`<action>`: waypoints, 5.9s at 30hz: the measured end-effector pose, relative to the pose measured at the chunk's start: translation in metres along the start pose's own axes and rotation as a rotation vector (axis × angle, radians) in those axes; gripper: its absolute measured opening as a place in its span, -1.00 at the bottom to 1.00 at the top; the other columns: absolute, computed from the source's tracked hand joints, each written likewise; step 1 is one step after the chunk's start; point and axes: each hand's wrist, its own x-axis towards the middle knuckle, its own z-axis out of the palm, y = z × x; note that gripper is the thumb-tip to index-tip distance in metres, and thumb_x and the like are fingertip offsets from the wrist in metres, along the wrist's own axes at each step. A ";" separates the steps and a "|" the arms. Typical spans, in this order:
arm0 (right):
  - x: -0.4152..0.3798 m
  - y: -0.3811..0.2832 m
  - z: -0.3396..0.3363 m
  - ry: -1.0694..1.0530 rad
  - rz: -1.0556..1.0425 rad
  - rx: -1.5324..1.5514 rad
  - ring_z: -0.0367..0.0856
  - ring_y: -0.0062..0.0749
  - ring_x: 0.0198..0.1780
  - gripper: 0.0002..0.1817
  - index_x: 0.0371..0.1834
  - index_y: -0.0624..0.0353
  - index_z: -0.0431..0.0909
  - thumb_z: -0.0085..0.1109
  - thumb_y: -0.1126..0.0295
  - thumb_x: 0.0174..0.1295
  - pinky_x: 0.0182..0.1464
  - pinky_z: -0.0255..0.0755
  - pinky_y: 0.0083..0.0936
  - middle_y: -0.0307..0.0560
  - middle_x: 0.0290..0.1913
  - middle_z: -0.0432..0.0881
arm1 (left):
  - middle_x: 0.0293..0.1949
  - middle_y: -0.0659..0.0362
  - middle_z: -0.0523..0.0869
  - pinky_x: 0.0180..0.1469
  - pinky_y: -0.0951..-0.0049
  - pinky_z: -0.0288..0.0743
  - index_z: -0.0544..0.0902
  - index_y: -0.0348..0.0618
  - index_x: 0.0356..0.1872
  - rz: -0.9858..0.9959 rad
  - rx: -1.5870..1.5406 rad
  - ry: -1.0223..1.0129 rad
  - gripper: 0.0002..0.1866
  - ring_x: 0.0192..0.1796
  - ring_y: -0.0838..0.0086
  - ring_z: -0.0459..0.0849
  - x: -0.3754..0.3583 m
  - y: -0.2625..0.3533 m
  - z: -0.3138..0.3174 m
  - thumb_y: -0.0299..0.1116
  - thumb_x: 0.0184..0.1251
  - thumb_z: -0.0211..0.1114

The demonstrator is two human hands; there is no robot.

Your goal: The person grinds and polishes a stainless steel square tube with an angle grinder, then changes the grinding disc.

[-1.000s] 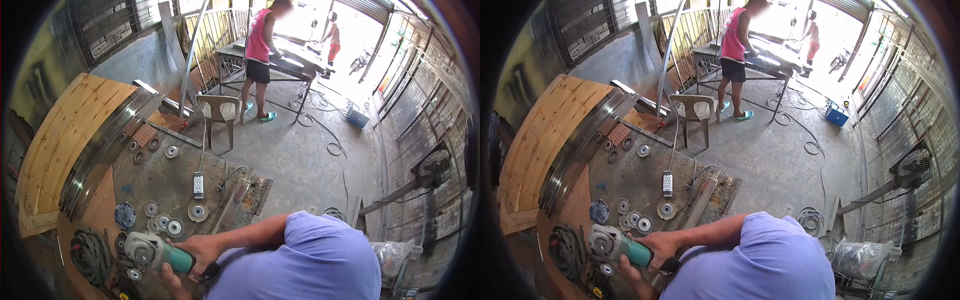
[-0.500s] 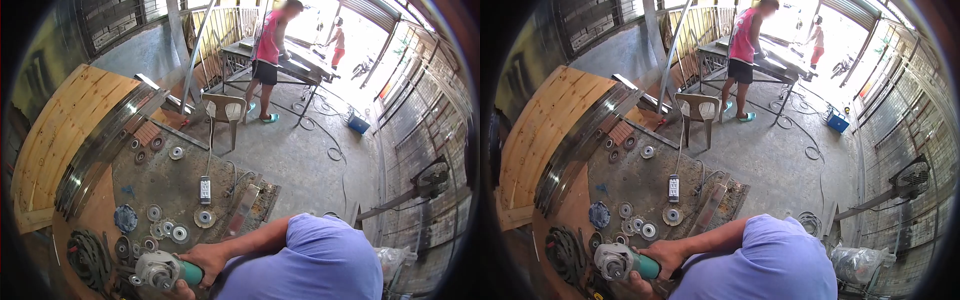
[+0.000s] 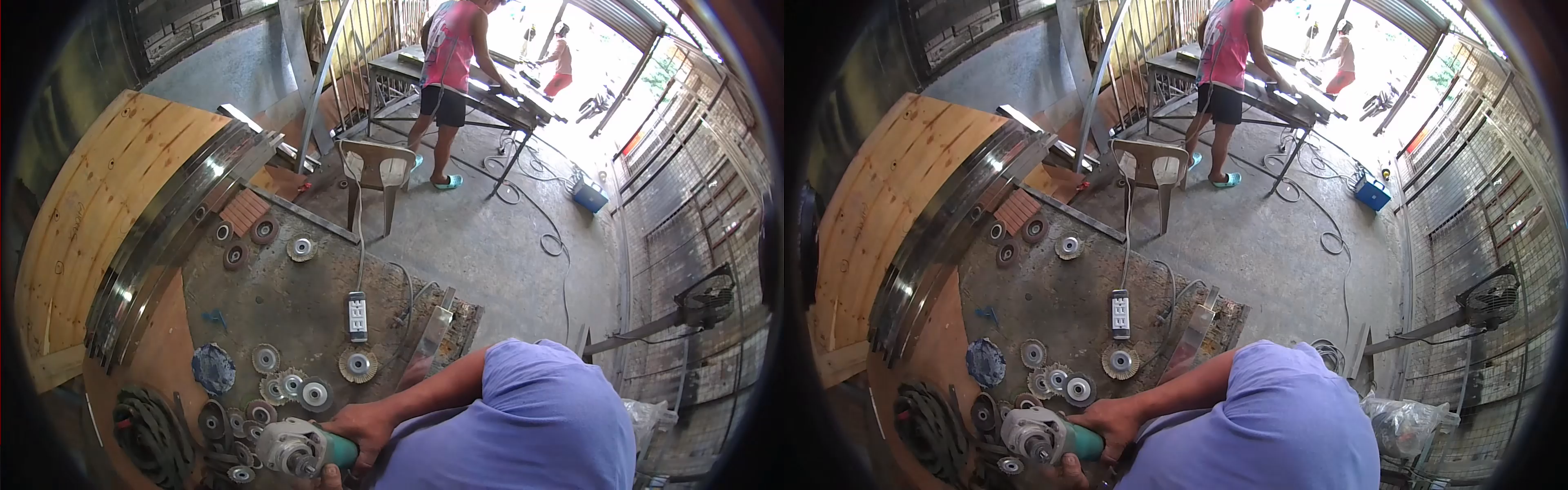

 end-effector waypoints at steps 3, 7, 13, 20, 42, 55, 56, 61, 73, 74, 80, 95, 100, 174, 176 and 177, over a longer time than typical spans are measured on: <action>0.003 -0.004 -0.007 -0.008 0.064 0.050 0.67 0.20 0.02 0.07 0.46 0.19 0.20 0.51 0.11 -0.20 0.07 0.51 -0.11 0.27 -0.08 0.68 | 0.25 -0.13 0.57 0.34 0.06 0.46 0.44 -0.38 0.32 -0.025 0.004 -0.021 -0.35 0.26 0.08 0.61 0.004 -0.006 -0.006 -0.22 0.26 0.29; 0.008 0.001 -0.008 -0.023 0.086 0.059 0.68 0.17 0.00 0.03 0.43 0.17 0.24 0.51 0.11 -0.19 0.06 0.51 -0.13 0.24 -0.10 0.69 | 0.24 -0.09 0.60 0.35 0.08 0.45 0.50 -0.36 0.28 -0.048 0.011 -0.045 -0.41 0.27 0.11 0.61 0.006 -0.011 -0.012 -0.26 0.26 0.31; 0.005 -0.003 -0.006 0.017 0.053 -0.022 0.68 0.21 0.02 0.00 0.39 0.17 0.31 0.56 0.07 -0.19 0.06 0.53 -0.09 0.26 -0.06 0.70 | 0.21 -0.03 0.64 0.36 0.10 0.43 0.59 -0.32 0.22 -0.059 0.083 -0.086 -0.50 0.28 0.16 0.61 -0.002 -0.015 -0.017 -0.31 0.27 0.33; -0.007 -0.003 -0.004 -0.033 -0.080 -0.026 0.72 -0.04 0.07 -0.15 0.24 0.21 0.54 0.67 0.13 -0.19 0.17 0.56 -0.18 0.10 0.02 0.72 | 0.31 -0.09 0.54 0.46 0.12 0.31 0.35 -0.33 0.44 -0.196 0.312 -0.010 -0.21 0.37 0.05 0.51 -0.002 0.048 0.009 -0.30 0.19 0.45; -0.149 -0.047 0.023 0.802 0.360 0.173 0.65 -0.38 -0.21 -0.46 -0.12 0.30 0.59 0.39 0.07 -0.02 -0.11 0.50 -0.43 -0.07 -0.26 0.68 | 0.00 -0.22 0.69 0.05 0.01 0.61 0.59 -0.30 0.04 -0.636 1.181 0.206 -0.54 0.03 -0.09 0.71 -0.132 -0.133 -0.064 -0.21 0.22 0.43; -0.119 -0.052 0.019 0.525 0.511 -0.105 0.67 -0.24 -0.08 -0.32 0.02 0.35 0.61 0.49 0.04 -0.07 0.07 0.50 -0.34 0.02 -0.10 0.71 | -0.16 0.19 0.74 -0.10 0.56 0.55 0.59 -0.28 0.05 -0.048 0.085 0.245 -0.65 -0.16 0.65 0.65 0.051 0.062 0.049 -0.19 0.51 0.36; -0.116 -0.048 0.015 0.442 0.510 -0.103 0.67 -0.21 -0.05 -0.28 0.05 0.38 0.60 0.49 0.00 -0.06 0.11 0.49 -0.33 0.07 -0.09 0.72 | -0.15 0.19 0.74 -0.09 0.56 0.56 0.59 -0.29 0.06 -0.060 0.080 0.245 -0.66 -0.16 0.64 0.66 0.059 0.060 0.056 -0.21 0.52 0.35; -0.114 -0.048 0.007 0.351 0.486 -0.043 0.67 -0.23 0.02 -0.29 0.08 0.36 0.60 0.45 -0.01 0.00 0.15 0.46 -0.33 0.10 -0.07 0.72 | -0.15 0.18 0.74 -0.05 0.51 0.57 0.60 -0.28 0.05 -0.119 0.272 0.292 -0.70 -0.14 0.60 0.66 0.052 0.057 0.068 -0.24 0.53 0.33; -0.105 -0.091 -0.004 0.331 0.475 0.150 0.69 -0.26 -0.09 -0.33 0.02 0.34 0.62 0.41 -0.04 0.02 0.04 0.50 -0.35 0.05 -0.15 0.73 | -0.14 0.10 0.76 -0.04 0.41 0.59 0.61 -0.37 0.01 -0.148 0.315 0.482 -0.66 -0.15 0.49 0.70 0.075 0.056 0.076 -0.24 0.51 0.33; -0.102 -0.081 -0.005 0.343 0.474 0.125 0.72 -0.24 -0.14 -0.32 0.03 0.36 0.62 0.42 -0.04 0.03 0.00 0.53 -0.35 0.05 -0.16 0.74 | -0.14 0.10 0.76 -0.03 0.41 0.59 0.61 -0.37 0.02 -0.117 0.317 0.476 -0.66 -0.15 0.48 0.70 0.079 0.058 0.075 -0.24 0.51 0.33; -0.091 -0.067 0.002 0.413 0.465 0.082 0.75 -0.24 -0.18 -0.25 0.04 0.39 0.62 0.45 -0.10 0.01 -0.07 0.56 -0.36 0.11 -0.17 0.75 | -0.02 0.03 0.75 0.08 0.42 0.60 0.57 -0.41 0.19 -0.075 0.285 0.437 -0.58 -0.01 0.44 0.72 0.090 0.058 0.071 -0.27 0.51 0.33; -0.077 -0.083 0.024 0.433 0.472 0.125 0.73 -0.24 -0.14 -0.23 0.04 0.44 0.62 0.45 -0.12 0.05 -0.03 0.55 -0.37 0.11 -0.15 0.74 | 0.04 0.00 0.73 0.14 0.39 0.58 0.54 -0.41 0.21 -0.082 0.222 0.462 -0.61 0.05 0.39 0.71 0.082 0.057 0.056 -0.32 0.54 0.24; -0.072 -0.079 0.027 0.417 0.491 0.189 0.71 -0.26 -0.16 -0.26 0.03 0.42 0.62 0.44 -0.11 0.07 -0.04 0.55 -0.37 0.07 -0.16 0.73 | 0.05 -0.01 0.73 0.14 0.38 0.58 0.54 -0.42 0.22 -0.110 0.194 0.471 -0.60 0.05 0.38 0.72 0.081 0.050 0.051 -0.32 0.53 0.25; -0.070 -0.097 0.008 -0.005 -0.247 -0.964 0.54 -0.17 -0.10 -0.86 -0.23 0.06 0.69 0.35 0.33 0.17 -0.06 0.52 -0.26 -0.16 -0.26 0.53 | 0.17 0.08 0.60 0.30 0.41 0.41 0.34 -0.30 0.43 -0.680 -0.554 -0.016 -0.33 0.21 0.43 0.57 -0.122 -0.007 0.024 -0.30 0.32 0.29; -0.069 -0.099 0.009 -0.024 -0.213 -1.008 0.54 -0.16 -0.13 -0.86 -0.23 0.06 0.70 0.37 0.34 0.16 -0.06 0.52 -0.26 -0.17 -0.26 0.53 | 0.17 0.08 0.60 0.29 0.41 0.41 0.34 -0.29 0.43 -0.693 -0.522 0.002 -0.33 0.20 0.43 0.57 -0.121 -0.003 0.026 -0.30 0.33 0.29; -0.070 -0.103 0.008 -0.031 -0.197 -1.038 0.54 -0.16 -0.15 -0.86 -0.24 0.05 0.71 0.38 0.34 0.16 -0.06 0.52 -0.27 -0.17 -0.26 0.53 | 0.17 0.08 0.61 0.29 0.41 0.41 0.34 -0.28 0.43 -0.704 -0.506 0.013 -0.33 0.20 0.43 0.57 -0.121 -0.001 0.027 -0.30 0.33 0.29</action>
